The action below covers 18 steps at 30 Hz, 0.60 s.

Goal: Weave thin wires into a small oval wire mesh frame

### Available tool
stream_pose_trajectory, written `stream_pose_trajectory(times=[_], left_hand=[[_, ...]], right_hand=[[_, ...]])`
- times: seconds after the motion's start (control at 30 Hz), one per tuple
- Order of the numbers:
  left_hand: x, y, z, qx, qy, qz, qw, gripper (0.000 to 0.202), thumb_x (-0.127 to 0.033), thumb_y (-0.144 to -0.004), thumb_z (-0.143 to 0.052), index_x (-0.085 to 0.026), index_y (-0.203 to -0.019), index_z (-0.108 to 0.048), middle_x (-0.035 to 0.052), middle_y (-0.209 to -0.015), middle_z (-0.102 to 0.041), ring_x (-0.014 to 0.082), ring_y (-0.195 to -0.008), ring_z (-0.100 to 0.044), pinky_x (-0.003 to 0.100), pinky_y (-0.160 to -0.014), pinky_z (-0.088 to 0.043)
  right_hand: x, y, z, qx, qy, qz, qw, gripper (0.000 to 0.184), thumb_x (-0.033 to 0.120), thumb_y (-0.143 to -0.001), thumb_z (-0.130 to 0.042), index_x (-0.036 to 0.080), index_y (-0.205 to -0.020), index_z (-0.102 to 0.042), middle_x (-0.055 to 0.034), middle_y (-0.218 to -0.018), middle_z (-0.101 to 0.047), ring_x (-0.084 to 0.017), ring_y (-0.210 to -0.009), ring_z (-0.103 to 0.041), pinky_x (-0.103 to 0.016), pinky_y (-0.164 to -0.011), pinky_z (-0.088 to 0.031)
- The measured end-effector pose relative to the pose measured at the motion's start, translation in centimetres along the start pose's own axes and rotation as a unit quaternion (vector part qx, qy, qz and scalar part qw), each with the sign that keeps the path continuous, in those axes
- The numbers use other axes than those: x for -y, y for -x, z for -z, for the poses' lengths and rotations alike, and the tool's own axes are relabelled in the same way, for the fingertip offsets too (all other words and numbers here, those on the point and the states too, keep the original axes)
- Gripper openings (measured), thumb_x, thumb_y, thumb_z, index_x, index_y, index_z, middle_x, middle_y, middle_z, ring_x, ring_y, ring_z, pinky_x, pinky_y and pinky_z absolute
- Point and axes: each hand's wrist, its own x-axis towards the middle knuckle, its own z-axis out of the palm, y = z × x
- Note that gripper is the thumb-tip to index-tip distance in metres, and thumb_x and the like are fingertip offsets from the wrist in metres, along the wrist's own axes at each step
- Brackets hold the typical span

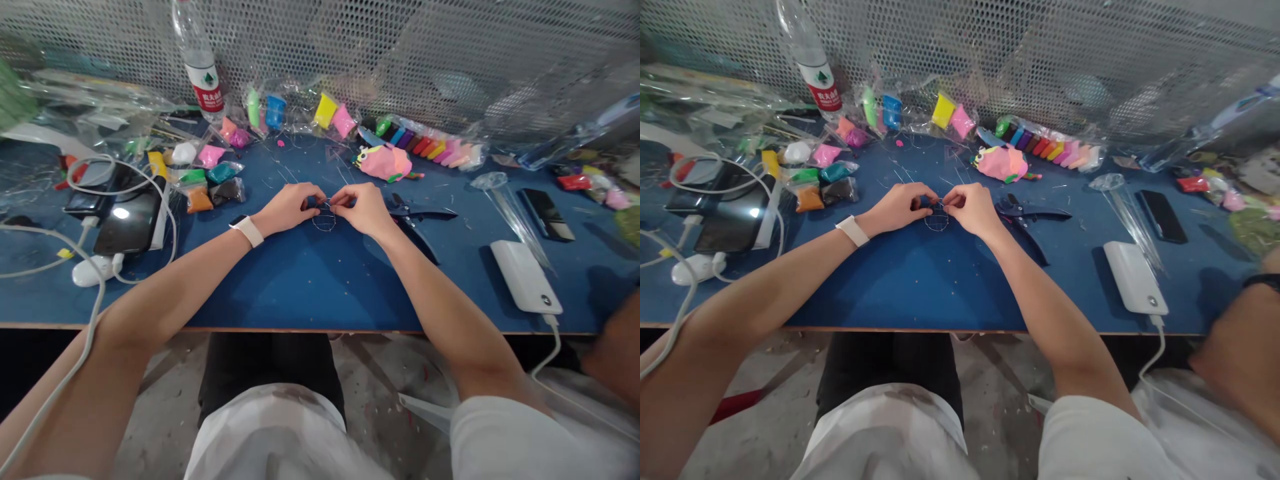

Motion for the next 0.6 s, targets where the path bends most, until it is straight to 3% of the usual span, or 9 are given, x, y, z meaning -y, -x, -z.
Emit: stream_pose_trajectory(times=[0.17,0.37,0.6], left_hand=[[0.21,-0.01,0.0,-0.006,0.0,-0.013,1.0,0.019,-0.019,-0.098,-0.08,-0.023,-0.116,-0.084,0.0044,-0.115,-0.085,0.0154,-0.077,-0.069,0.033,-0.084,-0.056],[0.71,-0.34,-0.01,-0.026,0.007,-0.038,0.999,0.024,-0.022,-0.11,-0.064,-0.024,-0.115,-0.087,0.0052,-0.112,-0.088,0.0203,-0.094,-0.08,0.035,-0.094,-0.059],[0.39,-0.3,0.22,-0.017,-0.014,-0.059,0.998,0.023,-0.019,-0.112,-0.062,-0.022,-0.113,-0.084,0.0056,-0.113,-0.088,0.0206,-0.098,-0.081,0.034,-0.094,-0.058]], right_hand=[[-0.43,0.06,-0.02,-0.003,-0.005,0.004,1.0,0.004,0.02,-0.087,-0.092,0.022,-0.087,-0.089,-0.0086,-0.088,-0.089,-0.028,-0.085,-0.085,-0.044,-0.087,-0.066],[-0.43,0.32,0.0,-0.006,-0.009,0.01,1.0,0.014,0.037,-0.092,-0.093,0.023,-0.093,-0.092,-0.0099,-0.093,-0.09,-0.03,-0.088,-0.085,-0.048,-0.09,-0.068],[-0.59,0.12,0.09,0.007,0.008,0.012,1.0,0.013,0.035,-0.092,-0.093,0.022,-0.09,-0.092,-0.0096,-0.089,-0.089,-0.029,-0.086,-0.083,-0.046,-0.088,-0.066]])
